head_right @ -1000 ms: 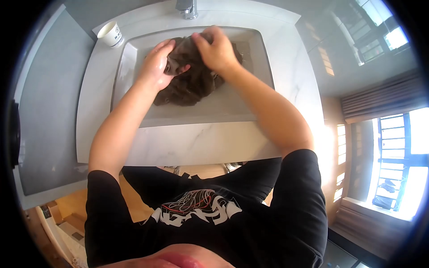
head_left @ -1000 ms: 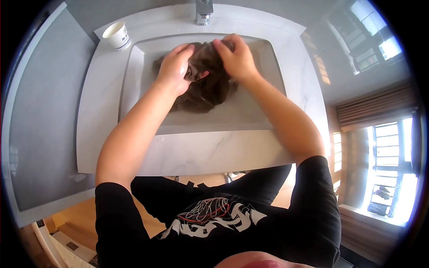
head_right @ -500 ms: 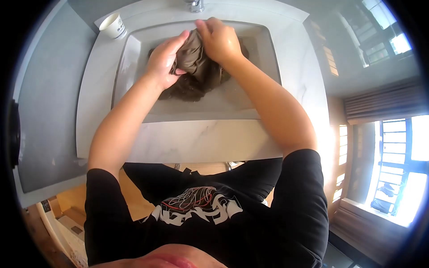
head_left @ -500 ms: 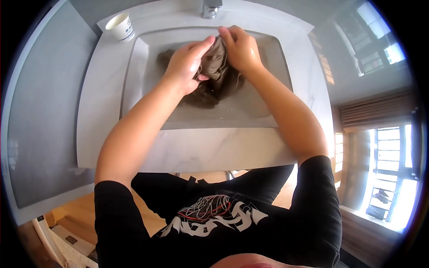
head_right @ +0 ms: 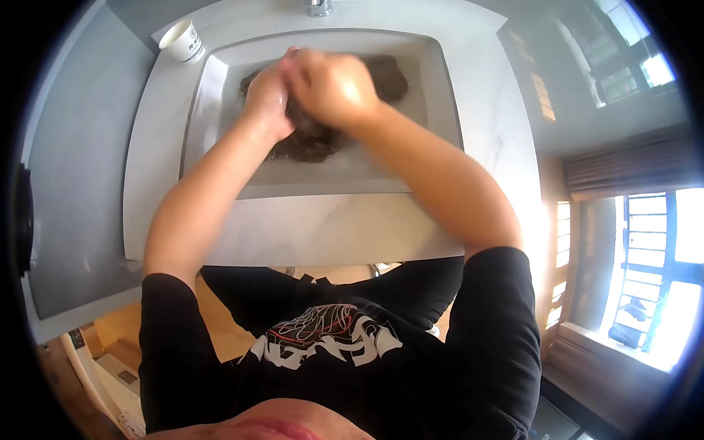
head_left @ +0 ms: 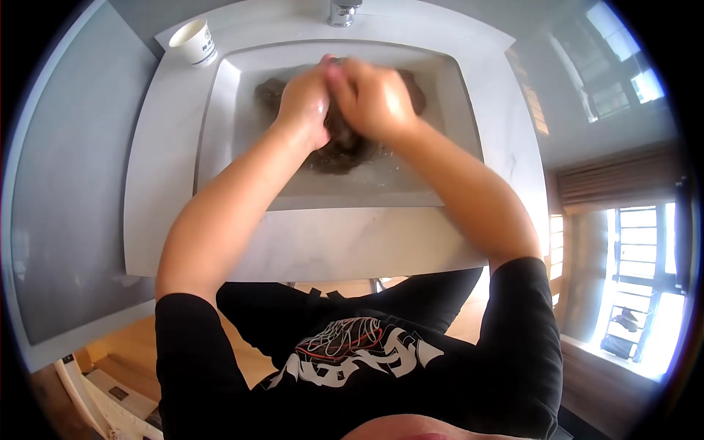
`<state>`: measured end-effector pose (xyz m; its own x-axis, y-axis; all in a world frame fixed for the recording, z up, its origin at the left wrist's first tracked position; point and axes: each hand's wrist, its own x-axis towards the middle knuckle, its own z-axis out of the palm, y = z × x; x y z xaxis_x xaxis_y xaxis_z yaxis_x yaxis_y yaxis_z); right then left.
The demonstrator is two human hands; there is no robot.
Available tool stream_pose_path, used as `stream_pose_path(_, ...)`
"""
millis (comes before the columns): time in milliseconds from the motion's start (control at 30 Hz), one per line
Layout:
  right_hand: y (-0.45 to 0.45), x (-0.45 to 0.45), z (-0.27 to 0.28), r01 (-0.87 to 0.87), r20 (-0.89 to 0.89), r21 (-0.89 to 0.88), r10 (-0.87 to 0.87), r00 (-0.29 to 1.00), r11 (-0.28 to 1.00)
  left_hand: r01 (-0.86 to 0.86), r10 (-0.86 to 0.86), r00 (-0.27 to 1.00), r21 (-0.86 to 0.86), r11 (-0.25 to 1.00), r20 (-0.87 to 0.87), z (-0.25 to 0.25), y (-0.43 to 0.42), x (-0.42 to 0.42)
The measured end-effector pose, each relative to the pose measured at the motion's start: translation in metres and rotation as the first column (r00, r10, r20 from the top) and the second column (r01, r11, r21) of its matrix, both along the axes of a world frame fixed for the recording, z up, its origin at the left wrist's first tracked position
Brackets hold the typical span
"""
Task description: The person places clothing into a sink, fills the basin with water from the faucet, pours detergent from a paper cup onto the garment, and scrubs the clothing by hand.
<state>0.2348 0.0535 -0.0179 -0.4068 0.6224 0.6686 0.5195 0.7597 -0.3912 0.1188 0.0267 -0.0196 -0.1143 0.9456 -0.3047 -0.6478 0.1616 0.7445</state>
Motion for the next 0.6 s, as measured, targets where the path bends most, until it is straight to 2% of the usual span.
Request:
stream_pose_path(33, 0.014, -0.002, -0.001, 0.120, -0.071, -0.112, -0.128, 0.989, 0.986, 0.062, -0.062, 0.998, -0.014, 0.998, -0.009, 0.001, -0.001, -0.001)
stream_pose_path(67, 0.024, 0.003, 0.001, 0.150, -0.047, -0.266, -0.168, 0.985, 0.952, 0.119, -0.119, 0.993, -0.025, 0.993, -0.016, 0.002, -0.001, -0.004)
stream_pose_path(133, 0.031, 0.013, 0.003, 0.103, -0.033, -0.438, -0.130, 0.991, 0.893, 0.282, -0.268, 0.955, 0.109, 0.953, -0.128, 0.001, -0.003, -0.014)
stream_pose_path(167, 0.035, 0.016, -0.001, 0.064, -0.101, -0.447, -0.121, 0.987, 0.892, 0.367, -0.337, 0.923, 0.168, 0.915, -0.186, -0.002, -0.003, -0.018)
stream_pose_path(200, 0.037, 0.018, -0.004, 0.026, -0.170, -0.450, -0.115, 0.979, 0.893, 0.358, -0.309, 0.921, 0.203, 0.911, -0.236, 0.001, -0.004, -0.023)
stream_pose_path(233, 0.039, 0.019, -0.006, -0.013, -0.241, -0.452, -0.107, 0.965, 0.892, 0.249, -0.209, 0.955, 0.188, 0.950, -0.209, 0.004, -0.003, -0.021)
stream_pose_path(267, 0.039, 0.019, -0.007, -0.002, -0.234, -0.483, -0.127, 0.964, 0.876, 0.132, -0.100, 0.977, 0.170, 0.977, -0.186, 0.006, -0.003, -0.020)
stream_pose_path(300, 0.031, 0.016, -0.003, 0.006, -0.228, -0.512, -0.142, 0.963, 0.859, 0.092, -0.062, 0.988, 0.216, 0.972, -0.144, -0.009, 0.007, -0.026)
stream_pose_path(333, 0.020, 0.014, -0.001, 0.011, -0.222, -0.539, -0.155, 0.963, 0.842, 0.066, -0.029, 0.983, 0.203, 0.977, -0.183, -0.021, 0.013, -0.027)
stream_pose_path(367, 0.001, 0.011, -0.001, -0.093, -0.061, -0.260, 0.080, 0.995, 0.961, 0.037, 0.006, 0.976, 0.191, 0.981, -0.220, -0.032, 0.019, -0.029)
stream_pose_path(400, -0.010, 0.006, -0.001, -0.368, 0.085, -0.043, 0.371, 0.925, 0.929, 0.004, 0.042, 0.967, 0.178, 0.984, -0.252, -0.029, 0.016, -0.027)
stream_pose_path(433, -0.003, 0.001, -0.002, -0.195, 0.110, -0.095, 0.205, 0.973, 0.976, -0.061, 0.064, 0.997, 0.083, 0.995, -0.039, -0.030, 0.015, -0.014)
stream_pose_path(467, 0.008, -0.003, -0.004, -0.004, 0.139, -0.147, 0.025, 0.990, 0.989, -0.036, 0.039, 0.994, 0.033, 0.999, -0.101, -0.028, 0.013, -0.012)
stream_pose_path(500, 0.023, -0.002, 0.009, 0.132, -0.005, -0.400, -0.146, 0.989, 0.907, 0.001, 0.010, 0.988, 0.073, 0.997, -0.157, -0.022, 0.005, -0.005)
stream_pose_path(533, 0.017, 0.006, 0.012, 0.130, 0.012, -0.335, -0.134, 0.991, 0.933, 0.038, -0.010, 0.976, 0.127, 0.991, -0.219, -0.015, 0.002, -0.001)
stream_pose_path(567, 0.002, 0.007, 0.010, -0.004, -0.035, -0.201, -0.003, 0.999, 0.980, 0.033, -0.008, 0.985, 0.141, 0.990, -0.172, -0.018, 0.005, -0.002)
stream_pose_path(600, -0.018, 0.008, 0.011, -0.145, -0.049, -0.067, 0.142, 0.989, 0.987, 0.045, -0.024, 0.966, 0.078, 0.996, -0.257, -0.026, 0.013, -0.014)
